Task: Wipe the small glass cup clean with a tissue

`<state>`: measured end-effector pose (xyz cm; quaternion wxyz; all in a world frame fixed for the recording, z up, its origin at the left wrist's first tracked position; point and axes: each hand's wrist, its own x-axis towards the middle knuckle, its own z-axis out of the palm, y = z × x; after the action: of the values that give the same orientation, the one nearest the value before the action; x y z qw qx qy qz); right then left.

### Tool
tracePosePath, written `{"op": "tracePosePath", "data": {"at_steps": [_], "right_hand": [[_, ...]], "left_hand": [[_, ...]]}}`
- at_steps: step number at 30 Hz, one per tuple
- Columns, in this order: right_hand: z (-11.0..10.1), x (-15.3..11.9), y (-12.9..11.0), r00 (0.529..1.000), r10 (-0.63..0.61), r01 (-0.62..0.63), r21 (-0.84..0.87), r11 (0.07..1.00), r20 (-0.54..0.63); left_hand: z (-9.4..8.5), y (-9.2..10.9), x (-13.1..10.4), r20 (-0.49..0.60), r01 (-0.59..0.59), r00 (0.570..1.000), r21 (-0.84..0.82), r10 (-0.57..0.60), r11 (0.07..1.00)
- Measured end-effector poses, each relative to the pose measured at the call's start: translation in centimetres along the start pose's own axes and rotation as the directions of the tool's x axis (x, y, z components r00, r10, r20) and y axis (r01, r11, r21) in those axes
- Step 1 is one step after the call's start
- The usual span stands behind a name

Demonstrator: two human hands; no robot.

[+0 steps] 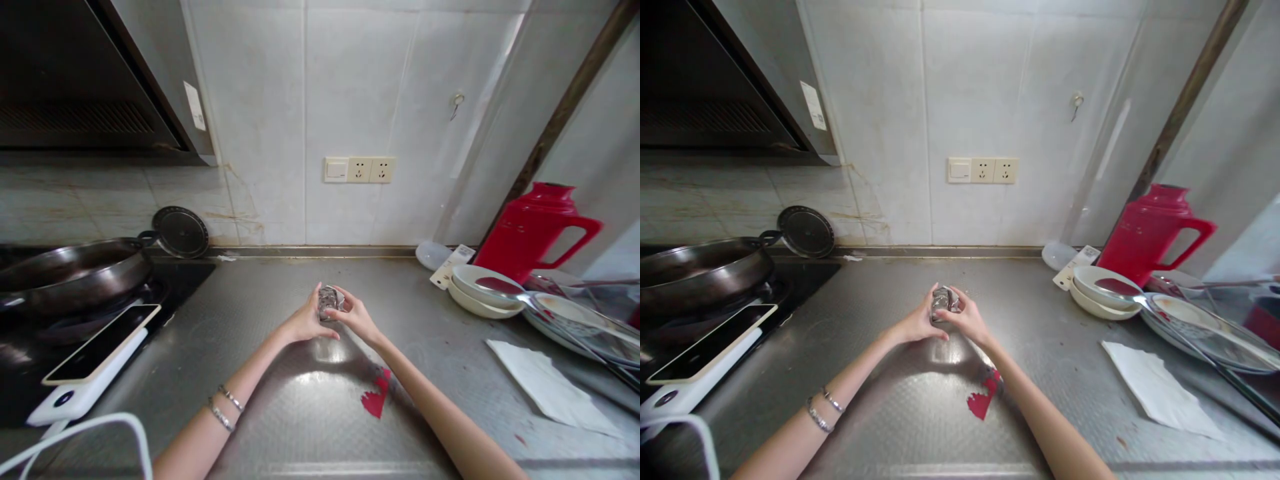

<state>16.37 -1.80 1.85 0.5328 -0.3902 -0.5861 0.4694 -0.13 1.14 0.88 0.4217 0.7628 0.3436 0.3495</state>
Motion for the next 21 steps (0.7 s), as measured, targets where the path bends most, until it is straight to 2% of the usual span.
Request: {"op": "tracePosePath", "data": {"at_steps": [4,9,11,15,17,21], "right_hand": [[0.4,-0.1,0.0,1.000,0.006,-0.006,0.011,1.000,-0.024],[0.0,0.5,0.9,0.999,0.042,-0.042,0.136,0.990,-0.003],[-0.5,1.0,1.1,0.998,0.024,-0.020,0.064,0.998,-0.063],[-1.5,1.6,0.8,0.958,-0.180,0.124,-0.246,0.961,-0.222],[-1.6,1.5,0.2,0.947,-0.261,0.186,-0.346,0.920,-0.187],[-0.9,1.0,-0.9,0.948,-0.317,0.303,-0.409,0.861,0.034]], "left_hand": [[0.6,-0.1,-0.1,-0.078,-0.057,0.995,0.087,0.064,0.995],[0.2,0.6,-0.4,-0.129,-0.081,0.986,0.180,0.105,0.980],[0.1,0.8,-0.5,-0.121,-0.077,0.987,0.194,0.102,0.978],[0.5,0.8,-0.6,-0.142,-0.049,0.986,0.217,0.082,0.975],[0.7,0.6,-0.6,-0.157,-0.049,0.984,0.215,0.084,0.975],[0.8,0.2,-0.5,-0.165,-0.044,0.983,0.207,0.080,0.977]]}}
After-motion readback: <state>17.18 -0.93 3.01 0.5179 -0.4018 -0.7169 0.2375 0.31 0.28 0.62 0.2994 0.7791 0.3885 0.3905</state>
